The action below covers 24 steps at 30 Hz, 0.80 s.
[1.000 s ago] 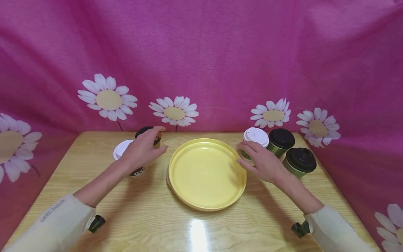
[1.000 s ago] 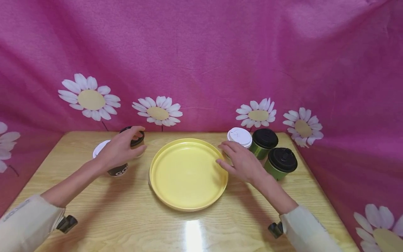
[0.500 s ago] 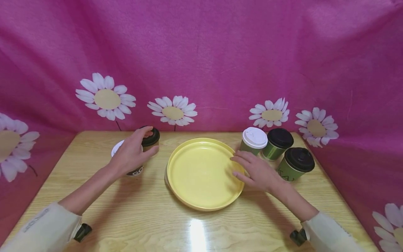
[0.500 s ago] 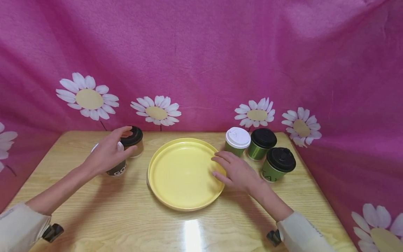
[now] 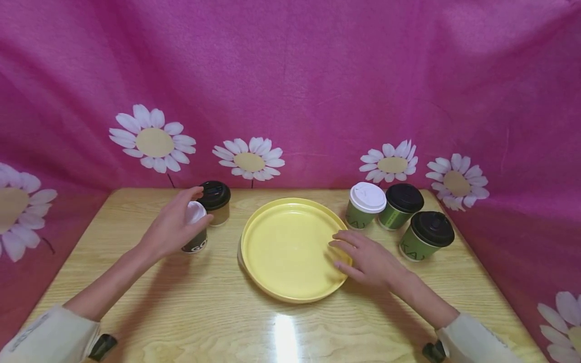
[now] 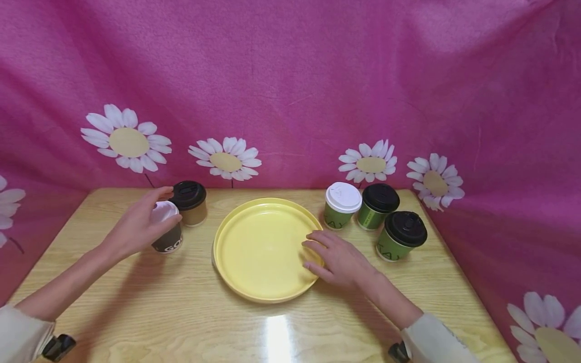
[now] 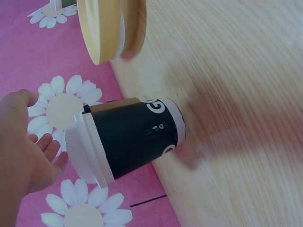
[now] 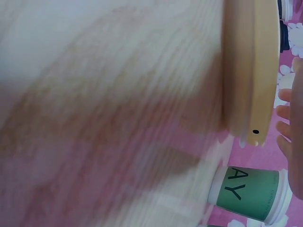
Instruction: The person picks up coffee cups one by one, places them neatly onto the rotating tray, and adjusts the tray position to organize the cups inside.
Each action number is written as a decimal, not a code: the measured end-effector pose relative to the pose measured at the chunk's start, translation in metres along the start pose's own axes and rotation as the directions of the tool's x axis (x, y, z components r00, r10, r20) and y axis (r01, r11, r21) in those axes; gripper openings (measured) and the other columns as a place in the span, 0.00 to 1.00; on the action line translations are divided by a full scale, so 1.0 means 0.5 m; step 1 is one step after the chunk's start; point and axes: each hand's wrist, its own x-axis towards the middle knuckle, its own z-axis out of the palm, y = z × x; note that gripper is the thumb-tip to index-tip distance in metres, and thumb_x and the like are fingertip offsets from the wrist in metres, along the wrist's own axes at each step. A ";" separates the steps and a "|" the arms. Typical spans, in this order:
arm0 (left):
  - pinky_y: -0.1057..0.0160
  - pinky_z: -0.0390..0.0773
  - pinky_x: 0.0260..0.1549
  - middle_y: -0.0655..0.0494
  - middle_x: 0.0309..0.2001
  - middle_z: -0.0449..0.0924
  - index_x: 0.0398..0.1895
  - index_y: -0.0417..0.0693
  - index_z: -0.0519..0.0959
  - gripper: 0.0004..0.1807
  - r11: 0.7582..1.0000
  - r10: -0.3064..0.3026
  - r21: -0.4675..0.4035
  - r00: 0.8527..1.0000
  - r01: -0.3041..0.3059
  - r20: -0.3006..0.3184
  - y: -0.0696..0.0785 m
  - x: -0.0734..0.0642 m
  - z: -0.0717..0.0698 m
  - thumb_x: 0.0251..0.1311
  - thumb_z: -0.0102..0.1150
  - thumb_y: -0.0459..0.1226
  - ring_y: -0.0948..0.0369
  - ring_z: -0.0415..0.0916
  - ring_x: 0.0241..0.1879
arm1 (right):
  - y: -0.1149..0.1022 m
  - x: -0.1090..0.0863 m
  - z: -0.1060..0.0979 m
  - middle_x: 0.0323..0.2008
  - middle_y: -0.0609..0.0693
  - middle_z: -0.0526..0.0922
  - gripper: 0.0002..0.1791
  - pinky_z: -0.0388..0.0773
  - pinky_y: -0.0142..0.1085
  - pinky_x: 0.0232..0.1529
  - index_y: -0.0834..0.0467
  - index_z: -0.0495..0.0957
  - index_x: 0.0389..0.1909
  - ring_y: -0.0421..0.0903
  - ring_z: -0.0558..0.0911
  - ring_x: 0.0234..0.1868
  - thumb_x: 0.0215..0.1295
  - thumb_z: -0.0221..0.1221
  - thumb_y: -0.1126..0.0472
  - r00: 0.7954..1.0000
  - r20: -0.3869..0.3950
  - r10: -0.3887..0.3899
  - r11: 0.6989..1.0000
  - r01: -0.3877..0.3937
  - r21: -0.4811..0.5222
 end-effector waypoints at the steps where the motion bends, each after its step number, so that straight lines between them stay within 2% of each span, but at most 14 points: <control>1: 0.38 0.67 0.60 0.34 0.63 0.71 0.69 0.33 0.63 0.36 1.000 -0.004 -0.002 1.000 0.004 0.003 -0.001 -0.001 -0.002 0.61 0.66 0.38 0.40 0.67 0.62 | -0.001 -0.002 0.002 0.59 0.57 0.77 0.31 0.68 0.50 0.65 0.59 0.76 0.60 0.56 0.73 0.63 0.75 0.45 0.38 1.000 0.002 -0.005 1.000 0.005 -0.006; 5: 0.37 0.71 0.56 0.33 0.63 0.69 0.70 0.33 0.62 0.37 1.000 -0.026 -0.005 1.000 0.026 0.015 -0.008 -0.005 -0.012 0.62 0.66 0.39 0.39 0.67 0.61 | -0.004 -0.008 0.004 0.58 0.56 0.78 0.30 0.67 0.48 0.65 0.59 0.77 0.60 0.55 0.74 0.62 0.75 0.47 0.40 0.999 0.011 -0.032 0.999 0.033 -0.021; 11: 0.38 0.68 0.56 0.33 0.60 0.71 0.66 0.32 0.65 0.34 1.000 0.013 -0.004 0.999 -0.013 -0.036 -0.033 -0.012 -0.018 0.60 0.66 0.37 0.39 0.68 0.60 | -0.010 -0.013 0.004 0.56 0.56 0.79 0.28 0.70 0.47 0.63 0.59 0.78 0.58 0.54 0.75 0.61 0.75 0.49 0.41 0.997 0.020 -0.080 0.997 0.080 -0.016; 16: 0.36 0.66 0.57 0.32 0.61 0.70 0.67 0.31 0.64 0.35 1.000 -0.008 0.017 0.999 0.009 -0.035 -0.042 -0.019 -0.022 0.61 0.66 0.38 0.38 0.66 0.61 | -0.014 -0.019 0.007 0.57 0.56 0.79 0.27 0.70 0.47 0.63 0.59 0.78 0.57 0.53 0.75 0.61 0.74 0.50 0.42 0.995 0.032 -0.093 0.996 0.094 -0.011; 24: 0.35 0.64 0.56 0.31 0.60 0.69 0.64 0.30 0.66 0.34 1.000 0.002 0.006 0.996 -0.002 -0.090 -0.062 -0.034 -0.022 0.58 0.67 0.37 0.37 0.64 0.60 | -0.015 -0.027 0.018 0.55 0.53 0.79 0.25 0.70 0.45 0.63 0.57 0.79 0.55 0.51 0.75 0.61 0.74 0.50 0.42 0.989 0.028 -0.142 0.990 0.143 -0.008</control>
